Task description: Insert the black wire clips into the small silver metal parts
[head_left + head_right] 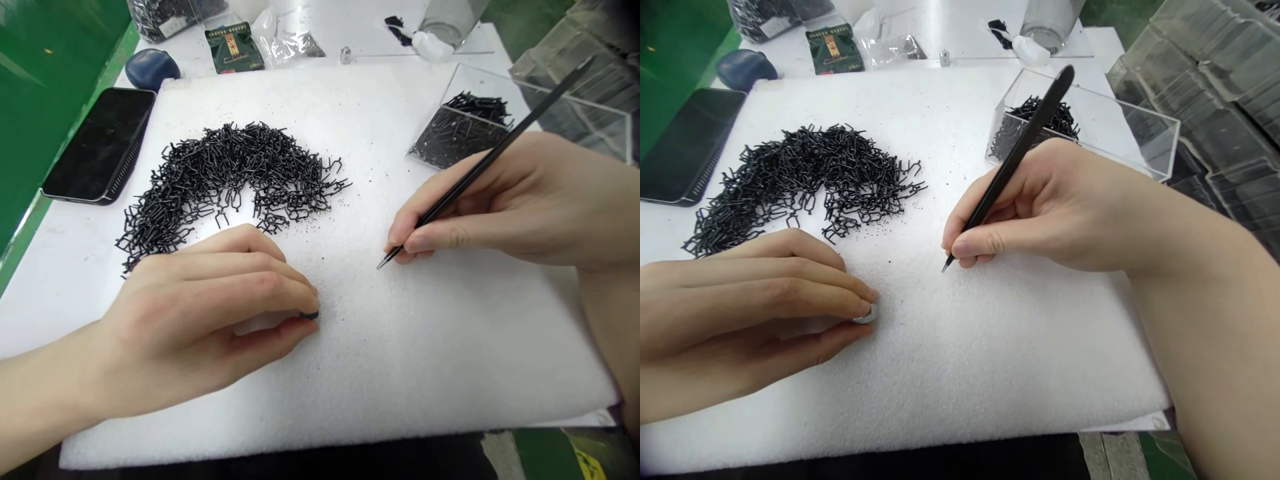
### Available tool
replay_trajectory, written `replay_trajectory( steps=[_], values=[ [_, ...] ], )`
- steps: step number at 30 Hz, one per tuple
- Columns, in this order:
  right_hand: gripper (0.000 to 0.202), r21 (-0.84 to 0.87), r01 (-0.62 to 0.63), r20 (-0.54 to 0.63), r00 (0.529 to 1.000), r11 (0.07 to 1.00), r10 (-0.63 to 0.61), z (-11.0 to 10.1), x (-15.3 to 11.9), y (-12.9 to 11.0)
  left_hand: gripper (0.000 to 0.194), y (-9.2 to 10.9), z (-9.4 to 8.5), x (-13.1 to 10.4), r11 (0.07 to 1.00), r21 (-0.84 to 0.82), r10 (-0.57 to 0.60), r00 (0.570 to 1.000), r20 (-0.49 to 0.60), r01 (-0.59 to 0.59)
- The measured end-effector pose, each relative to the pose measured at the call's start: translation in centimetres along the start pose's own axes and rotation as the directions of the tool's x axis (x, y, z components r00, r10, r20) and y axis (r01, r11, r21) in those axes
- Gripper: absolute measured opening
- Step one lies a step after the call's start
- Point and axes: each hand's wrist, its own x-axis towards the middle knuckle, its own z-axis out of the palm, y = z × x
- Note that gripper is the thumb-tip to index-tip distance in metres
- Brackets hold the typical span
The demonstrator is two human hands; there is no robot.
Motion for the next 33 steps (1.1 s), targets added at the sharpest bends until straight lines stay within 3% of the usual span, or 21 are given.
replay_trajectory(
  steps=[12, 24, 33],
  values=[
    [0.01, 0.049, -0.044, -0.02, 0.999, 0.998, 0.045, 0.21, -0.04, -0.27, 0.015, 0.12, -0.31, -0.07, 0.999, -0.007, 0.032, 0.999, -0.014, -0.032],
    [0.01, 0.015, -0.003, -0.019, 1.0, 1.0, 0.003, 0.02, -0.04, 0.11, 0.012, -0.36, -0.1, -0.09, 0.998, -0.036, 0.059, 0.997, -0.05, -0.06],
    [0.009, -0.024, 0.0, -0.037, 0.999, 1.0, -0.001, 0.04, -0.19, 0.16, 0.011, -0.25, -0.21, -0.12, 0.999, -0.016, 0.05, 0.999, -0.019, -0.05]
  ],
)
